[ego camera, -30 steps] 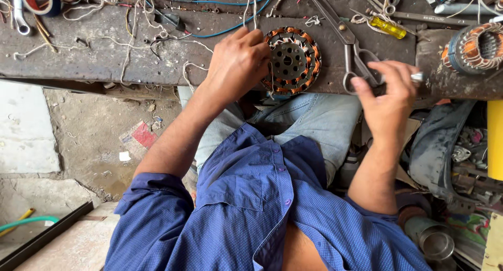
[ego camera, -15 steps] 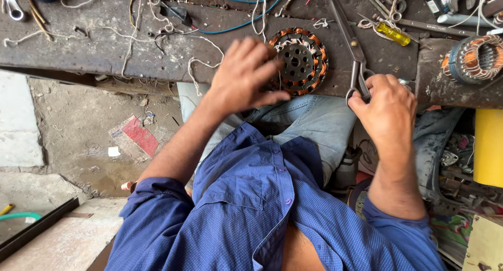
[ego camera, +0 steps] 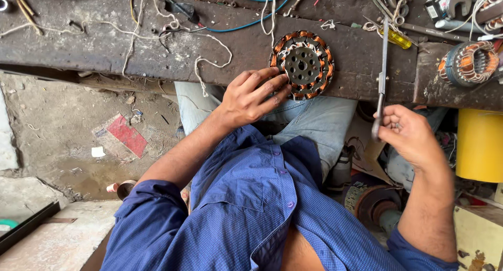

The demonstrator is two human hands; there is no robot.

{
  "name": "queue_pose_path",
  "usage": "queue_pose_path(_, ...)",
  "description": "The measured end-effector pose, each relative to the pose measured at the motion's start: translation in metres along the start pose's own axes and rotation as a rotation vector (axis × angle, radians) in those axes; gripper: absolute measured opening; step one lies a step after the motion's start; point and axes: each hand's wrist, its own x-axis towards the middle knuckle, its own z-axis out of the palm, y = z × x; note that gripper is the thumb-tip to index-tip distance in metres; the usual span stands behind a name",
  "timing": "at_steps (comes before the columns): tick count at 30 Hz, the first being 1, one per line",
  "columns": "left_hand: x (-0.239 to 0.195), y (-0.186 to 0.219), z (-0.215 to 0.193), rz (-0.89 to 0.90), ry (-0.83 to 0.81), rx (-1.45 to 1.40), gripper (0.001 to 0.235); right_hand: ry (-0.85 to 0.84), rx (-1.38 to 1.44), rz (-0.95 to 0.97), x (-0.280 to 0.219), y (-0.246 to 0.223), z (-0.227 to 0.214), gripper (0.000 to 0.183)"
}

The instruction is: The person uses shears to trim excess copper wire from a motor stator coil. They repeatedly pick up the shears, cut protruding wire ends around the stator, and place the shears back on the workbench.

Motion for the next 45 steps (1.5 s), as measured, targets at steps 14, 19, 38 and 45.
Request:
queue_pose_path(14,0.058,-0.020,0.023,-0.617,-0.092,0.108,0.032,-0.194,0.571,-0.008,-0.021,0.047,0.052,0.043)
queue_pose_path(19,0.062,-0.023,0.036,-0.657,-0.152,0.112,0.031,-0.181,0.557,-0.260,-0.019,0.049,0.088,0.079)
queue_pose_path(38,0.074,-0.019,0.055,-0.683,-0.064,0.090,0.040,-0.100,0.877,-0.572,0.034,-0.031,0.173,0.088)
queue_pose_path(45,0.076,-0.012,0.057,-0.706,0.034,0.001,0.034,-0.106,0.852,-0.592,0.035,-0.029,0.174,0.088)
